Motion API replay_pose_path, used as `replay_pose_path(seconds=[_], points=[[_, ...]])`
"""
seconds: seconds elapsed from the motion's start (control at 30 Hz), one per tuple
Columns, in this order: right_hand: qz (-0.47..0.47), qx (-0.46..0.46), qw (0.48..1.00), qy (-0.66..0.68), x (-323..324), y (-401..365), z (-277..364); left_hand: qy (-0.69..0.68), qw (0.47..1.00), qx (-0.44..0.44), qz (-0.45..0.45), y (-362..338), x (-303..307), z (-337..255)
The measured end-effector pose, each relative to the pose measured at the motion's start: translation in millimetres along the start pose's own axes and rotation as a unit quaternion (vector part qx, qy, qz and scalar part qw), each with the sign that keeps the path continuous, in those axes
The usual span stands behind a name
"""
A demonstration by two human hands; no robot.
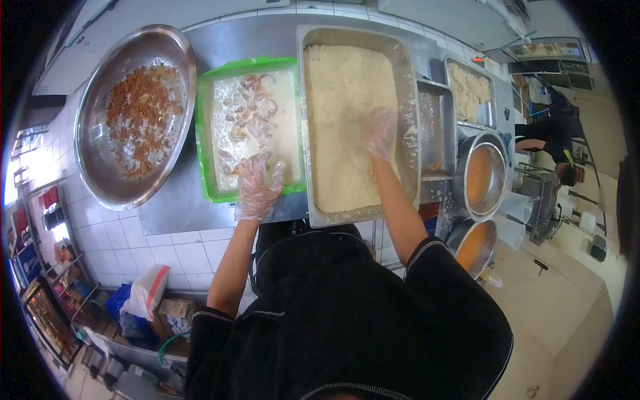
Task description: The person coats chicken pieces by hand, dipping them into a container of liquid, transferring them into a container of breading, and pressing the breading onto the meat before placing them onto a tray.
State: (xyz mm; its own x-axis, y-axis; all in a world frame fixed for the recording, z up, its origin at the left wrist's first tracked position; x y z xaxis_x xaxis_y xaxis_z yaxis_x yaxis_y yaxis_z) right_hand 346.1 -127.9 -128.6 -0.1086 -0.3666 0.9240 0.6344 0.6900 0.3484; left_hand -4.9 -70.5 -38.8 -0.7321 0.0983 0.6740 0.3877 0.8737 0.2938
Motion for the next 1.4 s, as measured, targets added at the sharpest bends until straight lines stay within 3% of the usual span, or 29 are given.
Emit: replay_pose_path(seconds=[0.1, 0.2, 0.3, 0.4, 0.5, 0.57, 0.67, 0.73, 0.8, 0.87, 0.97, 1.07, 1.1, 1.17, 1.27, 1.37, 1.4], points=[[-0.068, 0.085, 0.994, -0.005, -10.9, -17.3, -12.6, 0.012, 1.000, -0.006, 0.010, 1.8, 3.2, -4.8], [0.138, 0.048, 0.989, 0.005, -20.1, -14.1, -4.6, 0.054, 0.998, -0.031, 0.019, -2.7, 4.4, -5.5], [0.207, 0.000, 0.978, 0.026, -15.9, 1.4, 7.7, 0.037, 0.999, -0.030, 0.010, -2.9, 0.0, 1.3], [0.215, -0.014, 0.976, 0.011, -10.5, 11.8, 7.6, 0.023, 0.999, -0.038, -0.001, -5.8, -2.5, 5.2], [0.426, 0.020, 0.903, -0.057, 60.6, 50.0, 49.9, 0.007, 0.999, -0.034, 0.005, -5.9, -2.2, 7.6], [0.393, 0.147, 0.902, -0.099, 49.8, 51.0, 46.6, 0.004, 0.999, -0.031, 0.012, -7.5, -0.4, 6.9], [0.345, 0.262, 0.892, -0.126, 27.8, 46.8, 35.3, 0.022, 0.999, -0.046, 0.001, -9.3, 5.1, 4.9], [0.340, 0.258, 0.897, -0.111, -5.4, 38.2, 20.8, 0.027, 0.996, -0.080, -0.021, -12.0, 0.4, 13.3], [0.352, 0.174, 0.916, -0.087, -54.9, 31.4, -14.3, 0.037, 0.992, -0.107, -0.046, -3.3, 9.4, -1.0], [0.303, 0.278, 0.904, -0.112, -86.7, 32.0, -51.7, 0.028, 0.992, -0.117, -0.044, -4.0, 6.1, -6.1], [0.278, 0.314, 0.904, -0.079, 10.1, 35.4, -14.5, 0.037, 0.993, -0.109, -0.037, -11.4, -5.3, 10.7], [0.262, 0.197, 0.931, 0.163, 14.7, 32.8, -54.3, 0.084, 0.989, -0.117, -0.033, -12.8, -0.5, 8.0], [0.257, 0.123, 0.919, 0.273, 36.9, 26.8, -49.0, 0.075, 0.985, -0.144, -0.058, -13.7, -0.9, 11.2], [0.230, -0.030, 0.852, 0.468, 120.3, 31.7, -26.4, 0.081, 0.990, -0.115, -0.030, -18.9, -7.6, 22.3], [0.241, 0.123, 0.944, 0.190, 182.0, 54.9, -13.6, 0.080, 0.992, -0.096, -0.011, -21.5, -12.6, 24.3], [0.170, 0.139, 0.953, 0.208, 172.3, 61.9, -39.4, 0.024, 0.998, -0.056, 0.003, -15.7, -7.3, 21.0], [0.188, 0.128, 0.934, 0.277, 166.7, 63.5, -48.4, -0.005, 0.999, -0.039, 0.012, -13.7, -6.6, 18.9]])
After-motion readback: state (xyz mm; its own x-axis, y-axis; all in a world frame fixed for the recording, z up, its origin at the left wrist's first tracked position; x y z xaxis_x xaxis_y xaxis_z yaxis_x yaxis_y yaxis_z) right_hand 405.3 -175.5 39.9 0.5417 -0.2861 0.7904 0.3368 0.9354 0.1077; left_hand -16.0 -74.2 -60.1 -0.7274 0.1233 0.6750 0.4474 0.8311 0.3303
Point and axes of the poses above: each hand's wrist, its own y-axis towards the middle knuckle, its own x-axis out of the back of the hand, z = x × y, the point moved 3 cm from there along y, towards the middle knuckle, and after that the axes turned 6 degrees about -z, right-handed, at the moved point
